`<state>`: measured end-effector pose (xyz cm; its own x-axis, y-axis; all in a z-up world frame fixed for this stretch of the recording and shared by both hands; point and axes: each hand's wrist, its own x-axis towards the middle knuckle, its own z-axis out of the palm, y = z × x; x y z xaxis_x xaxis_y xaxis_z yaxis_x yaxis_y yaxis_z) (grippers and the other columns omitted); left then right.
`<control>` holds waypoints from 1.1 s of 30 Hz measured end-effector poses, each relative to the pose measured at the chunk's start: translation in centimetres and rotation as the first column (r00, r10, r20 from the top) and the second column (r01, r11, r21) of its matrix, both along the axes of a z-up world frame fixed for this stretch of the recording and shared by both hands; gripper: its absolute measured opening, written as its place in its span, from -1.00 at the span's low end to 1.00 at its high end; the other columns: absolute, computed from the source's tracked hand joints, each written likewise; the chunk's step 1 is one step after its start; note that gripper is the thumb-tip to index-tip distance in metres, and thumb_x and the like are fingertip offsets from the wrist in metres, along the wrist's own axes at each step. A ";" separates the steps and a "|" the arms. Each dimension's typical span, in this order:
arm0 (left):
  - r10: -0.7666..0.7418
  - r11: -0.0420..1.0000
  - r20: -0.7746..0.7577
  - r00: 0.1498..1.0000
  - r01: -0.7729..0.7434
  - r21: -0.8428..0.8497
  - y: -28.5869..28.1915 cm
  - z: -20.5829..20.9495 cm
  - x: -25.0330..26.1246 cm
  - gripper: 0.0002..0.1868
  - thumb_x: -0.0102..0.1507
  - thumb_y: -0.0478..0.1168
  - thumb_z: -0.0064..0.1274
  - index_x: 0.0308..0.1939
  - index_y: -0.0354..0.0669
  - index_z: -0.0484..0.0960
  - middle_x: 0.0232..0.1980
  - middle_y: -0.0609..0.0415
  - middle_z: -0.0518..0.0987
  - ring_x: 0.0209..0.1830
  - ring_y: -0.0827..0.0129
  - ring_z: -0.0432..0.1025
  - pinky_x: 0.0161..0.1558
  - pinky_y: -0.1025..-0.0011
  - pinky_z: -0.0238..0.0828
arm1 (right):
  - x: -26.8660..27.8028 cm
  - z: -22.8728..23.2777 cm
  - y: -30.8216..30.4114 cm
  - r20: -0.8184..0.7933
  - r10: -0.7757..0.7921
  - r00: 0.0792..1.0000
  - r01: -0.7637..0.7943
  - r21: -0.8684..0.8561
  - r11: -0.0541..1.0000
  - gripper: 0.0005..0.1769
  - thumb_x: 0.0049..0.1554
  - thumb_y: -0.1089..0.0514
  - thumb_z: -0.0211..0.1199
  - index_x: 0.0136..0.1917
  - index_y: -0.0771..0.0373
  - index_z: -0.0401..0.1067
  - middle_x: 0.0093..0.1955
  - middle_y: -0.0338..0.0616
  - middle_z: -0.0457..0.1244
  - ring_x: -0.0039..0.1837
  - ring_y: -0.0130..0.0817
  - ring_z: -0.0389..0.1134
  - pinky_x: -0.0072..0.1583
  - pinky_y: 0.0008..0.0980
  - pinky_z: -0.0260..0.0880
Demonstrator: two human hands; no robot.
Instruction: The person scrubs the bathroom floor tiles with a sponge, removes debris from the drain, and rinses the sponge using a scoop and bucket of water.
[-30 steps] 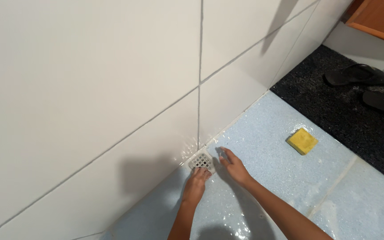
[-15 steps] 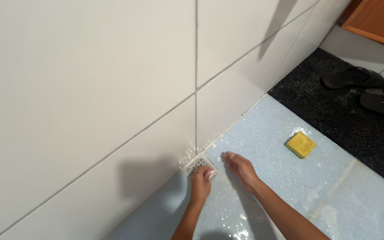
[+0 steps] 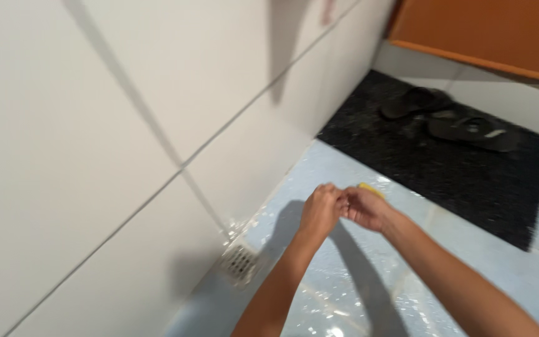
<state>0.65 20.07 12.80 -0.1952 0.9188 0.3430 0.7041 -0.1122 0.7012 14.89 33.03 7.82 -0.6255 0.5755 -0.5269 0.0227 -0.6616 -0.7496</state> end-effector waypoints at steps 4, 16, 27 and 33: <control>-0.135 0.991 0.092 0.987 0.135 0.001 5.4 6.4 4.8 -0.83 0.25 -0.30 0.16 -0.09 -0.23 0.73 -0.04 0.00 0.56 -0.05 0.18 0.53 0.01 0.25 0.54 | 5.3 8.6 3.9 0.128 -0.085 0.988 0.060 0.189 0.980 -0.67 0.35 0.12 -0.10 -0.08 0.34 0.40 -0.14 -0.10 0.27 -0.17 -0.45 0.30 -0.07 -0.40 0.46; -0.460 0.888 0.276 0.844 0.447 0.112 14.4 17.7 22.0 -0.78 0.23 -0.42 0.12 -0.06 -0.27 0.73 -0.10 -0.08 0.69 -0.14 0.17 0.62 -0.11 0.30 0.58 | 25.0 22.5 10.6 0.272 -0.217 0.937 0.158 0.223 0.962 -0.67 0.33 0.17 -0.10 -0.06 0.44 0.40 -0.11 0.02 0.29 -0.10 -0.26 0.33 -0.02 -0.27 0.49; -0.443 0.852 0.594 0.672 0.522 0.044 26.3 18.1 37.9 -0.80 0.09 -0.47 0.28 -0.21 -0.29 0.77 -0.21 -0.02 0.72 -0.22 0.39 0.62 -0.14 0.46 0.60 | 42.0 23.5 16.0 0.039 -0.478 0.877 0.461 0.206 0.863 -0.70 0.31 0.18 -0.08 0.07 0.48 0.35 -0.05 0.01 0.30 -0.06 -0.29 0.36 0.04 -0.29 0.54; -0.609 0.688 0.689 0.393 0.694 0.212 34.1 16.9 44.7 -0.72 0.15 -0.47 0.21 -0.06 -0.26 0.73 -0.14 0.05 0.72 -0.14 0.48 0.58 -0.06 0.52 0.53 | 51.2 21.7 21.3 -0.105 -0.643 0.758 0.649 0.220 0.729 -0.72 0.28 0.22 -0.02 0.08 0.53 0.33 0.02 0.10 0.30 -0.01 -0.19 0.40 0.07 -0.33 0.51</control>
